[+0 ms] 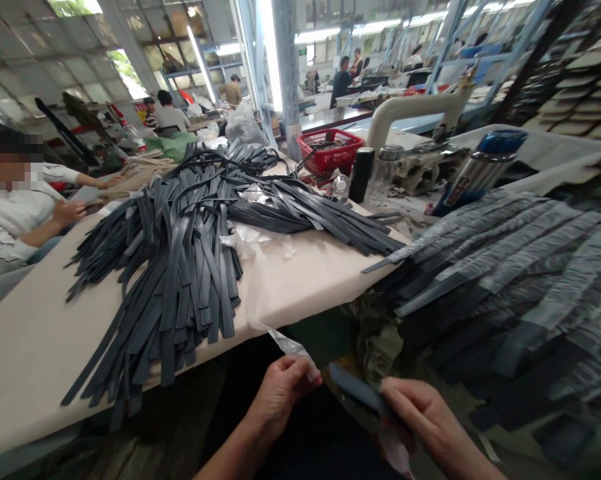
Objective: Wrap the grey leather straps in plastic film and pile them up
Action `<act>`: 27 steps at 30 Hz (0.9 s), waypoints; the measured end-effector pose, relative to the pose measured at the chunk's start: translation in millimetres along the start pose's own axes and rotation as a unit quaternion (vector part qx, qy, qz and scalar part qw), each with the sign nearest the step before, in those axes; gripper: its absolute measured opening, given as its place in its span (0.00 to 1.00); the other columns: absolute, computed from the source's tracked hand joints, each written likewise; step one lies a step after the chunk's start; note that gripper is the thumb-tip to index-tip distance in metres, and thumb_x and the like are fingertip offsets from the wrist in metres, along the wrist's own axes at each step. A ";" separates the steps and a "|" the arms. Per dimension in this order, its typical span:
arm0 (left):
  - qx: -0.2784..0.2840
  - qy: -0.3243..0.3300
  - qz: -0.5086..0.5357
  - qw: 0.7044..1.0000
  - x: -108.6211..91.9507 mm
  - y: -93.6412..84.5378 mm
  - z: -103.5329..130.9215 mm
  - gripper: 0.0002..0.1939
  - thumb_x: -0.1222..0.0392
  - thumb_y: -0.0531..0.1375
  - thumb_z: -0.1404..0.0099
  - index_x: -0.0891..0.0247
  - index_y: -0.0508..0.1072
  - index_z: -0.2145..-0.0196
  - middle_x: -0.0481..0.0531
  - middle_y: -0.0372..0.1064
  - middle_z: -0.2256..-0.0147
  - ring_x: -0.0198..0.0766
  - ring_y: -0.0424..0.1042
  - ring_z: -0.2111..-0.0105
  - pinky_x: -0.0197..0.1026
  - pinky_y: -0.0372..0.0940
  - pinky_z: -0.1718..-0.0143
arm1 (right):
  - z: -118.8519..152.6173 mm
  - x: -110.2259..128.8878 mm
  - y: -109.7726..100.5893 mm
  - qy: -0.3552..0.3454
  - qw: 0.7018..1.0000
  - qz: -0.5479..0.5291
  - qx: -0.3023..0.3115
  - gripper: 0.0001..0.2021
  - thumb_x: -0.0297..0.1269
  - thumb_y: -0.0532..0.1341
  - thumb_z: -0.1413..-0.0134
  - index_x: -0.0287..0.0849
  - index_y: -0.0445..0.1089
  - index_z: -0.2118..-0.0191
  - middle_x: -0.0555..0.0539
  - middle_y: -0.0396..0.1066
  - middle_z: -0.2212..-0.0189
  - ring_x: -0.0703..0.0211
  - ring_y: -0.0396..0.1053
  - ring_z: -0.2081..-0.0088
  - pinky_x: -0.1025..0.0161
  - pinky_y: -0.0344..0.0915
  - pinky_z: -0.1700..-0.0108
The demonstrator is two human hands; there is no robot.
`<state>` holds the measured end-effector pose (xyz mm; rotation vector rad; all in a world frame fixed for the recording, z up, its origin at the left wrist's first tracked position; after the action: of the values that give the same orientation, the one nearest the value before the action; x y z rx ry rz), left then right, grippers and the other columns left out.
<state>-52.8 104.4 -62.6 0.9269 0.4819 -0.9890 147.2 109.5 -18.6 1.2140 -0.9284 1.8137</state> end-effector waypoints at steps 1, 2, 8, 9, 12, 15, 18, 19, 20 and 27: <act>-0.006 -0.008 0.019 1.000 4.2 1.6 -1.6 0.20 0.49 0.73 0.54 0.67 0.74 0.73 0.51 0.73 0.73 0.35 0.72 0.72 0.39 0.68 0.63 | 9.1 -8.3 2.0 -0.011 0.999 0.043 0.000 0.30 0.61 0.49 0.41 0.40 0.63 0.81 0.52 0.59 0.84 0.66 0.58 0.81 0.67 0.53 0.77; -0.008 -0.015 0.030 0.999 7.9 4.1 -2.7 0.20 0.49 0.73 0.54 0.68 0.75 0.71 0.52 0.75 0.72 0.36 0.73 0.71 0.39 0.68 0.63 | 16.1 -14.9 4.7 -0.025 0.996 0.084 -0.001 0.30 0.60 0.48 0.40 0.41 0.61 0.82 0.51 0.59 0.84 0.65 0.59 0.80 0.66 0.54 0.75; 0.009 -0.026 0.017 0.999 17.6 19.3 0.2 0.20 0.51 0.73 0.52 0.68 0.77 0.68 0.55 0.77 0.70 0.38 0.75 0.69 0.38 0.69 0.63 | 27.3 -32.2 9.7 -0.059 0.982 0.177 -0.034 0.28 0.57 0.44 0.39 0.42 0.53 0.83 0.52 0.54 0.84 0.64 0.56 0.80 0.65 0.51 0.75; 0.010 -0.028 0.009 1.000 18.3 20.1 1.4 0.20 0.50 0.73 0.52 0.68 0.77 0.68 0.55 0.77 0.70 0.38 0.75 0.70 0.38 0.69 0.64 | 27.6 -32.7 7.3 -0.057 0.982 0.176 -0.042 0.28 0.56 0.45 0.39 0.42 0.54 0.83 0.52 0.55 0.84 0.64 0.56 0.80 0.65 0.51 0.74; 0.000 -0.033 -0.003 0.999 19.6 18.3 4.5 0.22 0.48 0.73 0.54 0.68 0.77 0.68 0.55 0.77 0.70 0.38 0.75 0.69 0.37 0.68 0.64 | 29.5 -33.6 -1.4 -0.054 0.980 0.178 -0.065 0.28 0.55 0.45 0.38 0.42 0.57 0.82 0.51 0.58 0.83 0.64 0.58 0.79 0.66 0.53 0.74; -0.010 -0.039 -0.011 0.999 20.6 16.9 6.0 0.23 0.48 0.74 0.56 0.68 0.77 0.69 0.55 0.76 0.70 0.38 0.74 0.69 0.38 0.68 0.64 | 32.1 -33.1 -8.1 -0.071 0.973 0.201 -0.092 0.28 0.53 0.46 0.37 0.41 0.58 0.83 0.52 0.58 0.84 0.65 0.58 0.80 0.67 0.52 0.75; -0.014 -0.035 -0.022 0.999 20.2 19.2 7.3 0.23 0.48 0.74 0.57 0.68 0.77 0.70 0.53 0.74 0.71 0.36 0.73 0.70 0.38 0.68 0.65 | 34.2 -30.0 -8.3 -0.108 0.961 0.230 -0.111 0.27 0.51 0.46 0.35 0.41 0.59 0.82 0.52 0.59 0.83 0.66 0.59 0.80 0.68 0.53 0.76; -0.015 -0.033 -0.024 0.999 20.4 20.3 7.9 0.23 0.48 0.74 0.57 0.68 0.77 0.70 0.53 0.74 0.71 0.36 0.73 0.70 0.37 0.68 0.65 | 35.0 -28.3 -6.9 -0.122 0.956 0.240 -0.113 0.26 0.49 0.46 0.35 0.41 0.61 0.81 0.52 0.60 0.83 0.67 0.60 0.80 0.69 0.54 0.76; -0.015 -0.032 -0.026 0.999 20.9 21.3 8.4 0.23 0.48 0.74 0.56 0.68 0.77 0.70 0.52 0.74 0.71 0.36 0.72 0.70 0.37 0.68 0.65 | 35.8 -26.1 -4.9 -0.136 0.952 0.250 -0.115 0.25 0.48 0.47 0.35 0.41 0.62 0.80 0.52 0.62 0.82 0.67 0.61 0.80 0.69 0.55 0.75; -0.012 -0.001 -0.033 0.999 21.9 21.2 6.6 0.17 0.50 0.71 0.50 0.67 0.77 0.69 0.52 0.74 0.70 0.36 0.73 0.68 0.39 0.69 0.61 | 50.1 -8.1 -2.1 -0.214 0.898 0.336 -0.187 0.23 0.42 0.48 0.33 0.42 0.64 0.79 0.53 0.62 0.83 0.69 0.63 0.81 0.71 0.56 0.77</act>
<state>-23.9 92.9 -65.5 0.8934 0.5253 -1.0414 171.2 65.2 -11.5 1.1339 -2.0517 1.7424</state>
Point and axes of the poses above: each hand's wrist, its own z-axis away from the middle knuckle, its own y-axis out of the palm, x = y × z, the point moved 9 cm from there along -z, towards the middle knuckle
